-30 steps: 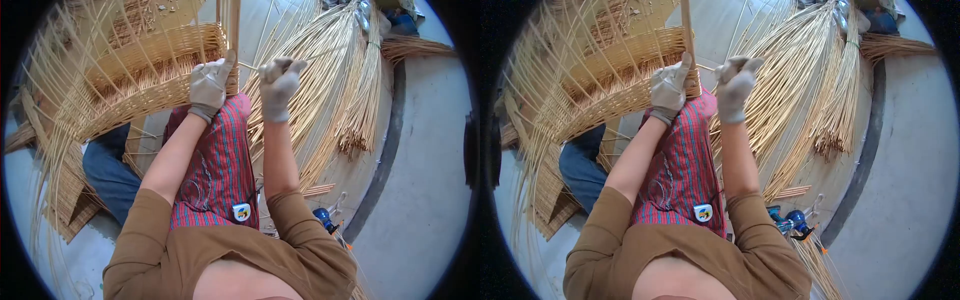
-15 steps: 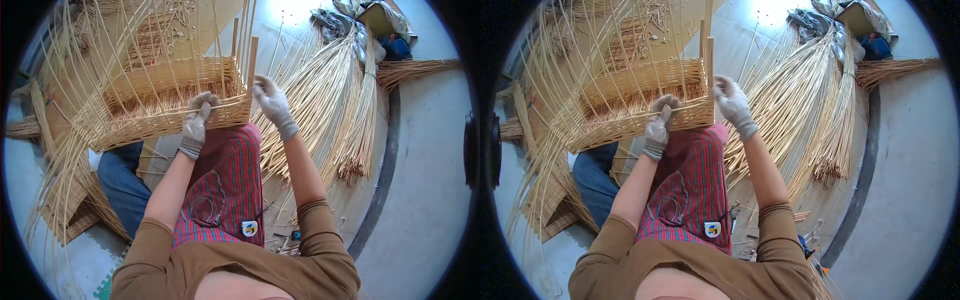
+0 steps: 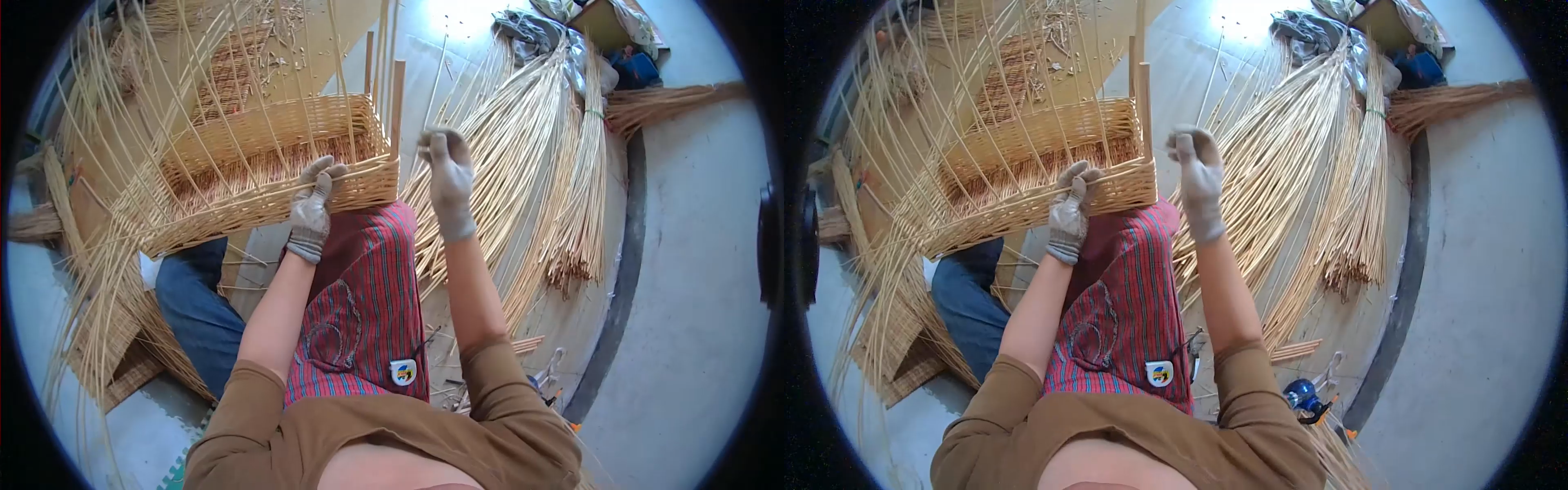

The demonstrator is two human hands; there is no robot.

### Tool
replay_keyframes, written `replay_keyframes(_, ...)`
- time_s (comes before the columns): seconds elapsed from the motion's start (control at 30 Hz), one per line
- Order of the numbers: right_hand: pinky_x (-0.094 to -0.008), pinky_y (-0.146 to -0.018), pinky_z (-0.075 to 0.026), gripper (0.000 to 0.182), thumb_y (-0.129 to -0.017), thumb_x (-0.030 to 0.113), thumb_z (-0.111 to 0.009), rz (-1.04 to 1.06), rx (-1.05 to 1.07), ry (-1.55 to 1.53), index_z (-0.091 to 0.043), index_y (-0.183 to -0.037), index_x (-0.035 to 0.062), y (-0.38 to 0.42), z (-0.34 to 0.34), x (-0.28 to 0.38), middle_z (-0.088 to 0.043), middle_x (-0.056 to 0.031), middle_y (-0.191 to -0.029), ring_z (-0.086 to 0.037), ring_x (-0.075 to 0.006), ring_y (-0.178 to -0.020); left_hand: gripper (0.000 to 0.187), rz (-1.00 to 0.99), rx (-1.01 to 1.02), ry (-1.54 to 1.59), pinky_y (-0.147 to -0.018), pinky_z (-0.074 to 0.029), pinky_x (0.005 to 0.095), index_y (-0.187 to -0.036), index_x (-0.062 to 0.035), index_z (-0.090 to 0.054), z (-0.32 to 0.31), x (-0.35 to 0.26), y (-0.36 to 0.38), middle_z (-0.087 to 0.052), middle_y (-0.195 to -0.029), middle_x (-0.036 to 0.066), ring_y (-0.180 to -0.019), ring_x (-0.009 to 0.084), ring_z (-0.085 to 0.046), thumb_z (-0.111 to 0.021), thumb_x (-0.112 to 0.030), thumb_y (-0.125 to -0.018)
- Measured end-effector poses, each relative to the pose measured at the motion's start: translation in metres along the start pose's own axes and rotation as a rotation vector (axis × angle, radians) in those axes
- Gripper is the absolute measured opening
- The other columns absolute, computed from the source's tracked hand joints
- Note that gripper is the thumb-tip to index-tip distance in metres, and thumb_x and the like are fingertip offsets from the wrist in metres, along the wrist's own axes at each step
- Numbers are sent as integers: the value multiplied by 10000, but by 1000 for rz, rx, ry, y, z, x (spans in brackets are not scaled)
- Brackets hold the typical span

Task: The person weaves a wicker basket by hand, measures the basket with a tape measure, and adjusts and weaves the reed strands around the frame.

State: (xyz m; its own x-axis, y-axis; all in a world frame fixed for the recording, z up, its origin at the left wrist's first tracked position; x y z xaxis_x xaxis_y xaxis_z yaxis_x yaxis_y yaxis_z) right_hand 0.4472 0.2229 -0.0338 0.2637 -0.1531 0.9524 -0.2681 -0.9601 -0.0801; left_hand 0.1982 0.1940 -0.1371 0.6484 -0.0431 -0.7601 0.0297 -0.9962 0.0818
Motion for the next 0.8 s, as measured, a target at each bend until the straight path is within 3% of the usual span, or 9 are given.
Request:
replay_keyframes(0.13, -313, -890, -523, 701, -801, 30, -817, -101, 459, 249, -483, -1415, -7, -3, -37, -40, -636, -72, -1142, -600, -173, -975, 295, -74, -51, -14, -973, -540, 346, -1216, -33, -646, 1, -1, -7, -725, -1113, 111, -1026, 215, -692, -650, -214, -983)
replay_keyframes(0.23, -310, -836, -543, 432, -741, 74, -862, -57, 444, 636, -631, -1103, 22, -22, -33, -62, -673, -53, -1032, -635, -157, -922, 270, -98, -174, -155, -911, -565, 325, -1165, -35, -671, 5, -5, -4, -729, -1072, 91, -992, 191, -696, -674, -228, -977)
replay_keyframes(0.33, -323, -802, -522, 393, -716, 95, -880, 176, 342, 781, -647, -1028, 37, -27, -30, -65, -640, -65, -913, -603, -178, -854, 226, -167, -222, -207, -877, -582, 313, -1150, -26, -671, 6, -8, -12, -722, -1054, 88, -944, 200, -704, -685, -159, -967)
replay_keyframes(0.37, -345, -794, -518, 377, -694, 120, -890, 220, 264, 940, -653, -978, 43, -23, -34, -50, -631, -89, -903, -607, -220, -827, 191, -195, -171, -210, -866, -576, 305, -1141, -31, -673, -5, -15, -15, -724, -1040, 99, -933, 197, -706, -683, -94, -961)
replay_keyframes(0.4, -474, -854, -490, 366, -715, 270, -850, 133, 269, 923, -653, -954, 76, -24, -32, -58, -646, -169, -943, -603, -393, -951, 191, -216, -144, -198, -866, -576, 305, -1141, -31, -673, -18, -23, -24, -724, -1040, 99, -933, 197, -706, -683, -94, -961)
replay_keyframes(0.53, -460, -840, -483, 288, -761, 215, -807, 205, 156, 959, -645, -943, 63, -14, -37, -43, -630, -162, -929, -594, -374, -927, 233, -496, -20, -1030, -805, -561, 306, -1153, 12, -640, -116, -95, -20, -724, -977, 122, -903, 179, -694, -698, -70, -943)
replay_keyframes(0.63, -457, -836, -475, 236, -796, 187, -773, 282, 47, 968, -644, -942, 54, -4, -38, -35, -619, -160, -907, -585, -375, -914, 316, -357, -103, -1178, -798, -550, 325, -1195, 9, -617, -137, -97, -55, -719, -1020, 163, -907, 224, -707, -713, -160, -945)
replay_keyframes(0.7, -481, -845, -459, 188, -831, 174, -729, 313, -43, 986, -638, -951, 61, 1, -39, -31, -618, -172, -924, -571, -399, -936, 481, -452, -12, -1001, -818, -541, 372, -1223, -3, -604, -151, -85, -80, -701, -1045, 202, -924, 328, -697, -635, -419, -983)
replay_keyframes(0.8, -485, -835, -460, 180, -839, 163, -706, 392, -122, 1012, -624, -979, 83, 7, -42, -31, -609, -157, -922, -571, -383, -928, 641, -577, 239, -1072, -796, -540, 363, -1321, 11, -551, -176, -64, -110, -667, -1034, 111, -919, 183, -637, -606, -526, -977)
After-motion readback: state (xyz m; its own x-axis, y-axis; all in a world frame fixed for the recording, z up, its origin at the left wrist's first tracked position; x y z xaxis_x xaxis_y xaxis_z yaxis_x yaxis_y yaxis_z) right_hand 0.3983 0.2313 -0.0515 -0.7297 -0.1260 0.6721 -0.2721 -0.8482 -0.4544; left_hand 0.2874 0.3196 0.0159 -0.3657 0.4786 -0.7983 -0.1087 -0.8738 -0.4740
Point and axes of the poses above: each hand's wrist, its own y-axis away from the middle knuckle, its own z-axis out of the back of the hand, x = y × z, the point moved 9 cm from there along -y, towards the middle knuckle
